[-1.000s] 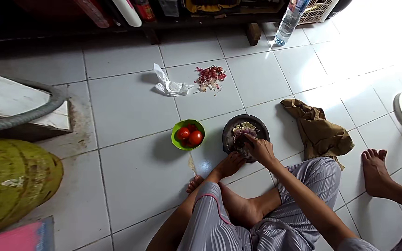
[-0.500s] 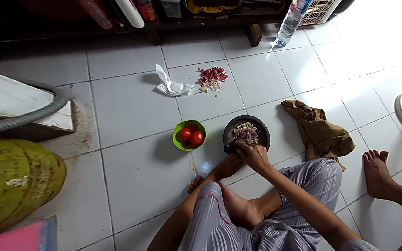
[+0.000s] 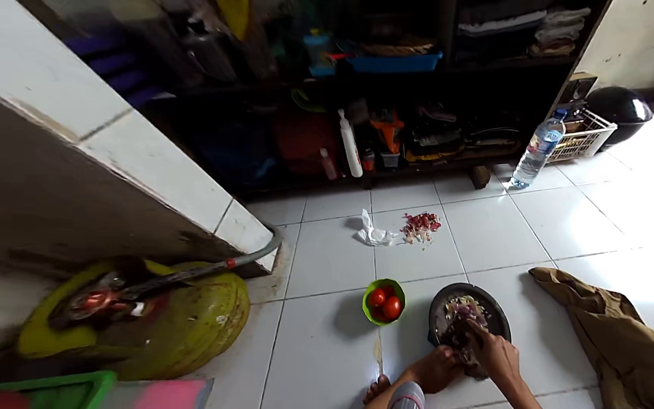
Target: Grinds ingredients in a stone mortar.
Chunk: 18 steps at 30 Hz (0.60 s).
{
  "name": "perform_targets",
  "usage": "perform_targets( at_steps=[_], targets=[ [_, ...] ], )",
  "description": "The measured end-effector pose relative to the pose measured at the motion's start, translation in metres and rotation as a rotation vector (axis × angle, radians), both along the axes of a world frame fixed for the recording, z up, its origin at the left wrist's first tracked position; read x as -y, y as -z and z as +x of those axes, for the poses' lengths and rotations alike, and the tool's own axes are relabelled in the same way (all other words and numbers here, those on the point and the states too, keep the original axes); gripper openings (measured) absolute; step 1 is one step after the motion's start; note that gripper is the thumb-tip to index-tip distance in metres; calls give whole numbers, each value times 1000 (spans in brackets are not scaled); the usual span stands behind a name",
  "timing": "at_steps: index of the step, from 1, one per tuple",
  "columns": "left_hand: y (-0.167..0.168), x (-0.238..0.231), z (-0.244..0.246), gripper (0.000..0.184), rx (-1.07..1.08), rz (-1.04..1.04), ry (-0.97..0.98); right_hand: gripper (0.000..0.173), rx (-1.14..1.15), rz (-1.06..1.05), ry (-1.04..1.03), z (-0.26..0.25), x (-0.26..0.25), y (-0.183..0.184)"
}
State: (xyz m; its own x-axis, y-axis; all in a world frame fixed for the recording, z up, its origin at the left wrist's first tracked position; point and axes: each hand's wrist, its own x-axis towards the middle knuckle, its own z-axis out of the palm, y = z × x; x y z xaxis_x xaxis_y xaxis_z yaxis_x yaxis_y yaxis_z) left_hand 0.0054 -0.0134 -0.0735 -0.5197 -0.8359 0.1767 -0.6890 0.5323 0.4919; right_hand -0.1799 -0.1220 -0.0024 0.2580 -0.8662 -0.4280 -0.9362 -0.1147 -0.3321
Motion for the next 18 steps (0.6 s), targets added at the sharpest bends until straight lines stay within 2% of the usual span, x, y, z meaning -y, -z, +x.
perform_targets(
  at_steps=[1, 2, 4, 6, 7, 8, 9, 10, 11, 13, 16, 18],
  targets=[
    [38, 13, -10, 21, -86, -274, 28, 42, 21, -29, 50, -8, 3, 2],
    [51, 24, -16, 17, -111, -382, 41, 42, 35, -49, 88, -16, 4, 2],
    [45, 24, -22, 18, -143, -289, 41, 43, 64, -78, 135, -32, 3, 0],
    [64, 21, -24, 17, -215, -251, -6, 42, 77, -99, 155, -46, 0, -4],
    [79, 20, -25, 18, -207, -196, -71, 42, 81, -100, 162, -50, 0, -6],
    [67, 17, -27, 23, -133, -2, -156, 41, 90, -100, 167, -54, -1, -8],
    [24, 22, -32, 30, 66, 398, -213, 41, 102, -99, 169, -57, -3, -9],
    [62, 22, -31, 28, -174, 22, -192, 41, 108, -94, 173, -60, -6, -10],
    [58, 23, -34, 27, -274, 22, -176, 42, 115, -81, 183, -63, -10, -12],
    [35, 24, -38, 25, -264, 112, -188, 43, 119, -55, 207, -66, -16, -15],
    [41, 24, -43, 19, -248, -63, -237, 44, 121, -39, 248, -69, -22, -13],
    [40, 24, -48, 19, -345, -62, -329, 45, 105, -18, 257, -68, -27, -11]
  ],
)
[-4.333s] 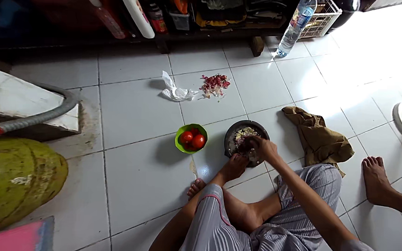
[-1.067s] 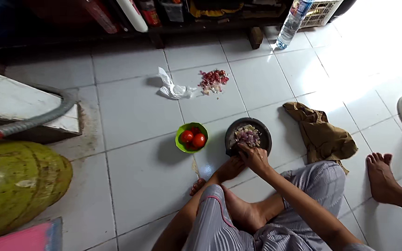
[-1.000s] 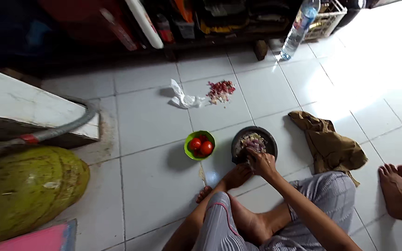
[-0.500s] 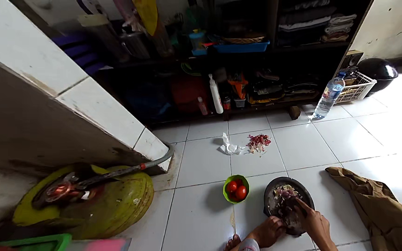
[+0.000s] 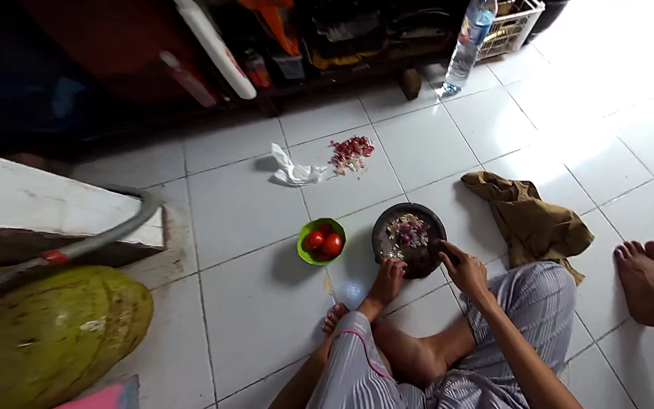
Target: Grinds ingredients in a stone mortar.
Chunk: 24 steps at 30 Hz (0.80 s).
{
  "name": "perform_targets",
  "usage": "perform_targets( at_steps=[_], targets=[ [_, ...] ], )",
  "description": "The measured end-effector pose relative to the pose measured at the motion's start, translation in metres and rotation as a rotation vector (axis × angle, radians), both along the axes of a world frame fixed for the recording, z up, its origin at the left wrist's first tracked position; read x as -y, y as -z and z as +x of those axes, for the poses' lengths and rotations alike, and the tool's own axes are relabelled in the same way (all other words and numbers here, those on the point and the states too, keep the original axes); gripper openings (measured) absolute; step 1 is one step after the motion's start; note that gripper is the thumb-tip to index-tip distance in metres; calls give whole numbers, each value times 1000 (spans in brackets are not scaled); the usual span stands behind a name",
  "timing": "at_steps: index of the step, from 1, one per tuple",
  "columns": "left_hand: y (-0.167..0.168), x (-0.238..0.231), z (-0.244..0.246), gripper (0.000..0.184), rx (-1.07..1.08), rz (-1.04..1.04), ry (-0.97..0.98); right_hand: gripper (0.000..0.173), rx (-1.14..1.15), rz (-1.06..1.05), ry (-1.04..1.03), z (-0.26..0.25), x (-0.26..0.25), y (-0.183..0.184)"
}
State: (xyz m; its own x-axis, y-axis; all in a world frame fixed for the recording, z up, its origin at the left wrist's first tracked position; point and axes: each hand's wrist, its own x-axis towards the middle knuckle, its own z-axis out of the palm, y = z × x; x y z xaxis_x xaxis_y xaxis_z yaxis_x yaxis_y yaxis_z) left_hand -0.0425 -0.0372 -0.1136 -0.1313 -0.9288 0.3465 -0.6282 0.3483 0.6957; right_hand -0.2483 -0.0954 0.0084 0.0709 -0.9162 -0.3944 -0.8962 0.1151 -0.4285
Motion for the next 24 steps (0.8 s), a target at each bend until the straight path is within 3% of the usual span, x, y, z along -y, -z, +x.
perform_targets(
  at_steps=[7, 11, 16, 20, 22, 24],
  targets=[
    [-43, 23, -14, 39, -721, 286, -468, 44, 62, -76, -155, 40, -29, 9],
    [-67, 36, -8, 30, -1111, 320, -624, 42, 50, -140, -245, 64, -28, 23],
    [-101, 30, -5, 32, -1382, 626, -788, 46, 8, 95, -205, 61, 11, -7],
    [-114, 20, -9, 34, -1488, 850, -894, 44, 167, -185, -37, 57, 22, -40],
    [-115, 17, -13, 35, -1545, 891, -914, 46, 242, -421, 0, 63, 18, -26],
    [-118, 17, -18, 35, -1586, 900, -927, 48, 210, -501, -47, 69, 7, 3]
  ],
)
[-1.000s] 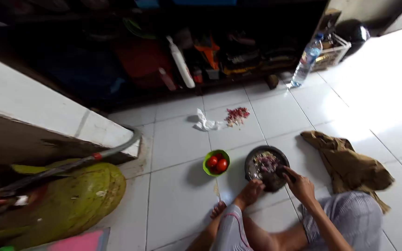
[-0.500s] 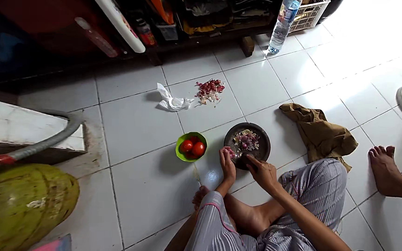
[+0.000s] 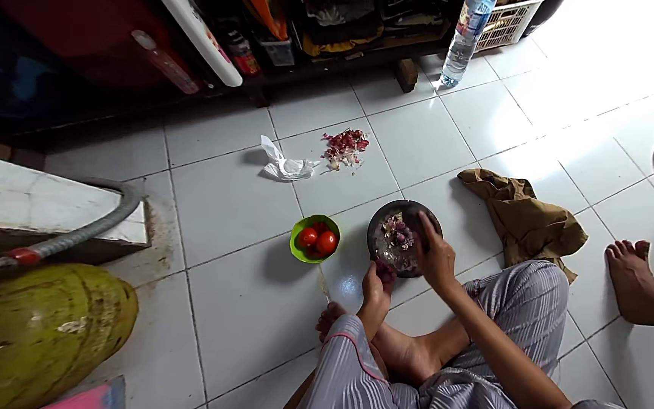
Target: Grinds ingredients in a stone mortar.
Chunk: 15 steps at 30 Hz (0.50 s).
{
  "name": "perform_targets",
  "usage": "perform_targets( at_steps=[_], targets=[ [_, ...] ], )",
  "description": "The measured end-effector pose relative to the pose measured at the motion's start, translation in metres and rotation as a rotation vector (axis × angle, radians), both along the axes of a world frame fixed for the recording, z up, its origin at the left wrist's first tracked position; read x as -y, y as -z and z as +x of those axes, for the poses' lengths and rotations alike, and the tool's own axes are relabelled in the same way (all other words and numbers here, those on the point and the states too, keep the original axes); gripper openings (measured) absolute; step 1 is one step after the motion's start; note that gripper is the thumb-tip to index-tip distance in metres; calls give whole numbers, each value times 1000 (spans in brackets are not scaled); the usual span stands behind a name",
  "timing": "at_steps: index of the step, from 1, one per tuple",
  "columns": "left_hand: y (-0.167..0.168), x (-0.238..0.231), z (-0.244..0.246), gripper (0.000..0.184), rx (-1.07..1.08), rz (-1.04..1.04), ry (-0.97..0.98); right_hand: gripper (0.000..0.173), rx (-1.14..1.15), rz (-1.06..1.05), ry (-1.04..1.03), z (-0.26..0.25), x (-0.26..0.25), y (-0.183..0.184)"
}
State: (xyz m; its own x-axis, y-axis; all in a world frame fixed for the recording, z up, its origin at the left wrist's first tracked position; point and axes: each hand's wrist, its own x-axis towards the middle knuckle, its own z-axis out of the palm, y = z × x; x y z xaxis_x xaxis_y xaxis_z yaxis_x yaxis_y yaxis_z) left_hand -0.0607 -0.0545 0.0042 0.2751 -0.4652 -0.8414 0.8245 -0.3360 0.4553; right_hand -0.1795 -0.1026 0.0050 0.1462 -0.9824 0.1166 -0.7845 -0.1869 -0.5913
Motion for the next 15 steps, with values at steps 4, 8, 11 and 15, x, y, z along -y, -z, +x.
perform_targets(
  at_steps=[4, 8, 11, 15],
  targets=[
    [-10, 2, -1, 30, 4, -3, -16, 51, -236, 363, -159, 5, -13, 28],
    [-11, -2, -1, 32, 30, 12, 16, 47, -103, 310, -65, 3, -5, -9],
    [-6, -6, -1, 35, 35, 18, 35, 41, 47, -158, -14, 4, -11, 8],
    [-5, -7, -7, 32, 19, 62, 64, 51, -239, 373, -195, 8, -4, 27]
  ],
)
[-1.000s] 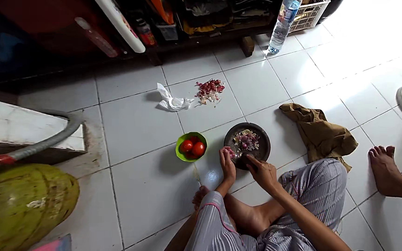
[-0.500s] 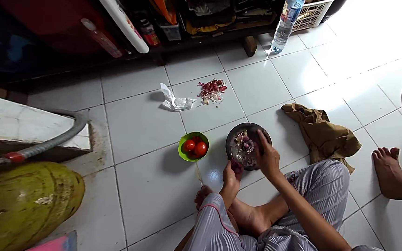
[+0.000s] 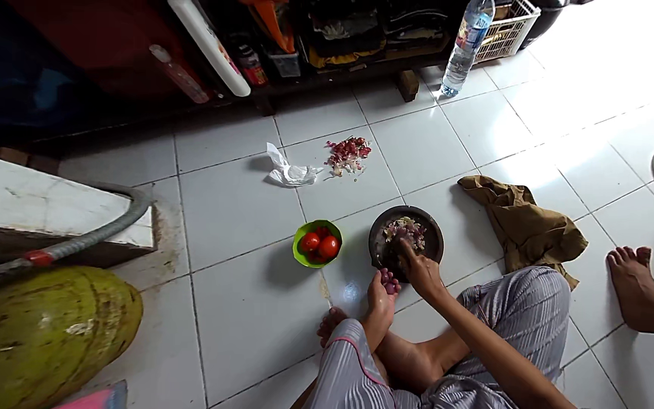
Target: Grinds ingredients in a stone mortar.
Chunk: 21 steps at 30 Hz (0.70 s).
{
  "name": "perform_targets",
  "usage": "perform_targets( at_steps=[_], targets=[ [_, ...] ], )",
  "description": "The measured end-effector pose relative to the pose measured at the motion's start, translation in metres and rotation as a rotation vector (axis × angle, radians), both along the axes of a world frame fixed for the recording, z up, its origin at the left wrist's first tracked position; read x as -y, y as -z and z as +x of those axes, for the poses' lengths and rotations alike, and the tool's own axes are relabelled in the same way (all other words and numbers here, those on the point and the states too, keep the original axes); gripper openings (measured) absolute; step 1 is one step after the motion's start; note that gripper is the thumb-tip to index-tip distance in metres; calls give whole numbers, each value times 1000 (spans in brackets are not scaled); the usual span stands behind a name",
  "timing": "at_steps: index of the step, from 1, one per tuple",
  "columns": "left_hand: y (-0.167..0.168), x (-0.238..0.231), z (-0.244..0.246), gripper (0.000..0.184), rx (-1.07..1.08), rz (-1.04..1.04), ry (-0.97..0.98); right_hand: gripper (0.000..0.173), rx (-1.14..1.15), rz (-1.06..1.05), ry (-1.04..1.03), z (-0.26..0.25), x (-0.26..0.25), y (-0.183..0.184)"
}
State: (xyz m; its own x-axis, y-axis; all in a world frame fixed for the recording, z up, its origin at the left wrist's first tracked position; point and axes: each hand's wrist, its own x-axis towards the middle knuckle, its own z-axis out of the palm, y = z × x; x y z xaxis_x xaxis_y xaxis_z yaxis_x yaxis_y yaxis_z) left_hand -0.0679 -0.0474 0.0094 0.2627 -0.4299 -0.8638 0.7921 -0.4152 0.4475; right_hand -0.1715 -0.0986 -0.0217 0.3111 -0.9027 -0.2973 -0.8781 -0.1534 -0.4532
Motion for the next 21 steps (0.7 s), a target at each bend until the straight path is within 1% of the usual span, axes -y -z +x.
perform_targets(
  at_steps=[1, 2, 3, 4, 6, 8, 10, 11, 12, 14, 15, 17, 18, 19, 21],
  targets=[
    [-1, 1, -1, 32, 3, 3, 17, 52, -39, 110, -15, 5, 9, -10],
    [-1, 1, -2, 32, 2, 7, 33, 52, -41, 176, 2, 7, 18, -23],
    [1, -1, -3, 32, -3, 8, 49, 51, -28, 194, 31, 7, 22, -36],
    [3, -4, -3, 32, -2, 7, 54, 51, -8, 157, 63, 5, 21, -45],
    [6, -7, 1, 31, 1, 0, 43, 49, 43, 13, 121, 2, 13, -56],
    [5, -7, 4, 31, 15, 19, 33, 49, 43, -75, 131, 0, 4, -42],
    [1, -6, 3, 30, 11, 27, 34, 50, -49, 44, 77, -1, 0, -15],
    [0, -4, 1, 31, 8, 30, 35, 51, -83, 86, 44, -2, 1, -8],
    [-1, -2, -1, 31, 2, 30, 38, 51, -99, 133, 23, -2, 8, -11],
    [0, -3, -6, 32, -4, 40, 66, 51, -91, 230, 43, -6, 23, -34],
    [2, -6, -7, 31, -9, 40, 82, 51, -86, 236, 70, -9, 26, -45],
    [6, -6, -5, 29, 6, 42, 83, 51, -71, 162, 131, -10, 25, -64],
    [6, -7, -3, 29, 8, 45, 73, 51, -67, 123, 147, -10, 21, -64],
    [5, -7, -2, 29, 10, 45, 60, 51, -63, 89, 144, -9, 16, -56],
    [3, -7, -2, 29, 17, 46, 60, 51, -94, 114, 86, -7, 7, -23]
  ],
)
